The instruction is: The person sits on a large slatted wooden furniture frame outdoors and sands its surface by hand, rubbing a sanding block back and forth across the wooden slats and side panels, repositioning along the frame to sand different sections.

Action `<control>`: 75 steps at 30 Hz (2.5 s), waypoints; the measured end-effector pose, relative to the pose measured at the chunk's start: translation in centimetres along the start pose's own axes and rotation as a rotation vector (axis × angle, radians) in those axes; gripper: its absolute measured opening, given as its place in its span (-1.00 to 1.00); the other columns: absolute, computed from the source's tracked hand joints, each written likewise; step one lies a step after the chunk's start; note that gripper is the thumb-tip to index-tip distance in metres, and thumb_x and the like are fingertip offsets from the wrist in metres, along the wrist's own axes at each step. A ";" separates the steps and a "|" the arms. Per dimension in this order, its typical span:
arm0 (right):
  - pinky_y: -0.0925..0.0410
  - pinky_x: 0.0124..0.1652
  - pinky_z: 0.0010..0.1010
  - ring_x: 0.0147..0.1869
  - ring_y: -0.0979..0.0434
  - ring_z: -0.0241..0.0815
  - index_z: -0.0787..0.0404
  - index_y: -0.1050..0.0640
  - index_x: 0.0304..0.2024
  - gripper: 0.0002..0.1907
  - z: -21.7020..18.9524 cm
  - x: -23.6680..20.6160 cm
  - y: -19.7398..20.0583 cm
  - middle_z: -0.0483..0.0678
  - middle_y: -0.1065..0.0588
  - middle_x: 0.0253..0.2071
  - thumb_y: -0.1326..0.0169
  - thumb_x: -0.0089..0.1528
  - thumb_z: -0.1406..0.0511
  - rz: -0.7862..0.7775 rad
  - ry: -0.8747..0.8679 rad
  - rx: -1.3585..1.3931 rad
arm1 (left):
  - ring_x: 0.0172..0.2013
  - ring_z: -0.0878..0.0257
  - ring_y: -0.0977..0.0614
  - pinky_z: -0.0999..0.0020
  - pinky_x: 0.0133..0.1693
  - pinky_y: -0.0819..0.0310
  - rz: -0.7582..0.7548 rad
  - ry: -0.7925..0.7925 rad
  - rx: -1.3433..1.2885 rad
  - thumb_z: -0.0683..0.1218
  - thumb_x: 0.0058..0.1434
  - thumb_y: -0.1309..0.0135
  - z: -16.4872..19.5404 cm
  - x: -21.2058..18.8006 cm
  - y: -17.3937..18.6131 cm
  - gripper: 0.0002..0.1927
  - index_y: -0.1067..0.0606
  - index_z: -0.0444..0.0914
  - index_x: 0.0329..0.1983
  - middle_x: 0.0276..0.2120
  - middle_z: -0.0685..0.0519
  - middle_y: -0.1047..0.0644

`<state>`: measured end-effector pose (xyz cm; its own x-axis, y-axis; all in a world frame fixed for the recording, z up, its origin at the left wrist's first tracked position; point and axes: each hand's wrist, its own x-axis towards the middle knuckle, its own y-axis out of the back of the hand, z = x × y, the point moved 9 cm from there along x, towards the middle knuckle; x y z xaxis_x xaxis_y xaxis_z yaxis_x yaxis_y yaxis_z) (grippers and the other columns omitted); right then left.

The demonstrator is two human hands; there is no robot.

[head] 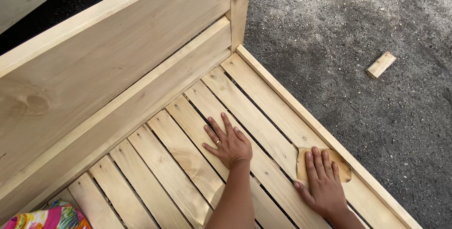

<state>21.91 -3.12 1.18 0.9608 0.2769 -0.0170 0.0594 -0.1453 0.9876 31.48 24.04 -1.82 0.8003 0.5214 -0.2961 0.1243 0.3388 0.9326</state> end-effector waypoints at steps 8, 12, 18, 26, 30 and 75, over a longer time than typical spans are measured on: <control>0.37 0.46 -0.01 0.66 0.42 0.08 0.15 0.20 0.55 0.03 -9.7 25.8 -2.6 0.07 0.28 0.61 0.36 0.27 -0.31 -0.222 0.052 -0.005 | 0.52 -0.02 0.28 -0.36 0.32 0.50 0.030 -0.003 -0.016 0.12 0.39 0.42 -0.2 0.1 -0.1 -0.34 0.13 0.17 0.57 0.56 0.03 0.30; 0.37 0.47 -0.03 0.66 0.43 0.08 0.12 0.19 0.54 -0.01 -12.3 29.4 -1.6 0.04 0.28 0.61 0.37 0.29 -0.29 -0.191 0.047 0.002 | 0.52 -0.03 0.30 -0.37 0.31 0.51 0.048 -0.015 -0.024 0.12 0.39 0.42 -0.2 0.2 -0.3 -0.34 0.13 0.16 0.58 0.56 0.02 0.30; 0.30 0.46 -0.09 0.65 0.37 -0.02 0.08 0.13 0.55 -0.12 -5.0 11.9 -0.3 -0.03 0.23 0.61 0.34 0.31 -0.15 -0.267 0.101 -0.021 | 0.52 -0.03 0.31 -0.37 0.33 0.52 0.032 -0.025 -0.041 0.12 0.39 0.43 -0.2 0.3 -1.0 -0.33 0.16 0.16 0.58 0.57 0.01 0.30; 0.25 0.39 0.03 0.63 0.36 0.15 0.19 0.09 0.51 -0.07 4.3 -5.7 0.2 0.13 0.18 0.57 0.28 0.27 -0.18 -0.109 -0.166 0.027 | 0.52 -0.04 0.27 -0.37 0.33 0.52 0.070 -0.040 -0.043 0.13 0.39 0.45 -0.1 0.3 -1.5 -0.33 0.18 0.16 0.58 0.57 0.00 0.27; 0.28 0.42 0.03 0.64 0.33 0.10 0.15 0.09 0.53 -0.09 0.2 4.1 -1.8 0.08 0.16 0.58 0.29 0.29 -0.16 -0.148 -0.077 0.027 | 0.52 -0.02 0.26 -0.37 0.32 0.52 0.105 -0.046 -0.047 0.12 0.39 0.45 0.1 -0.1 -0.5 -0.34 0.15 0.16 0.58 0.56 0.02 0.26; -0.12 0.28 0.10 0.36 -0.39 0.08 0.17 -0.68 -0.06 -0.56 -63.5 -1.2 5.9 0.02 -0.63 0.00 0.08 0.47 0.02 0.317 0.606 0.280 | 0.36 -0.08 -0.38 -0.18 0.32 -0.22 0.100 0.799 -0.655 -0.04 0.26 0.10 -59.6 -34.1 16.8 -0.50 -0.47 -0.11 0.28 0.38 -0.06 -0.35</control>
<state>3.92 55.99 16.91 0.6301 0.6453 0.4319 -0.0516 -0.5202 0.8525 -28.68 58.58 11.66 0.1370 0.8569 -0.4969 -0.4554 0.5000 0.7366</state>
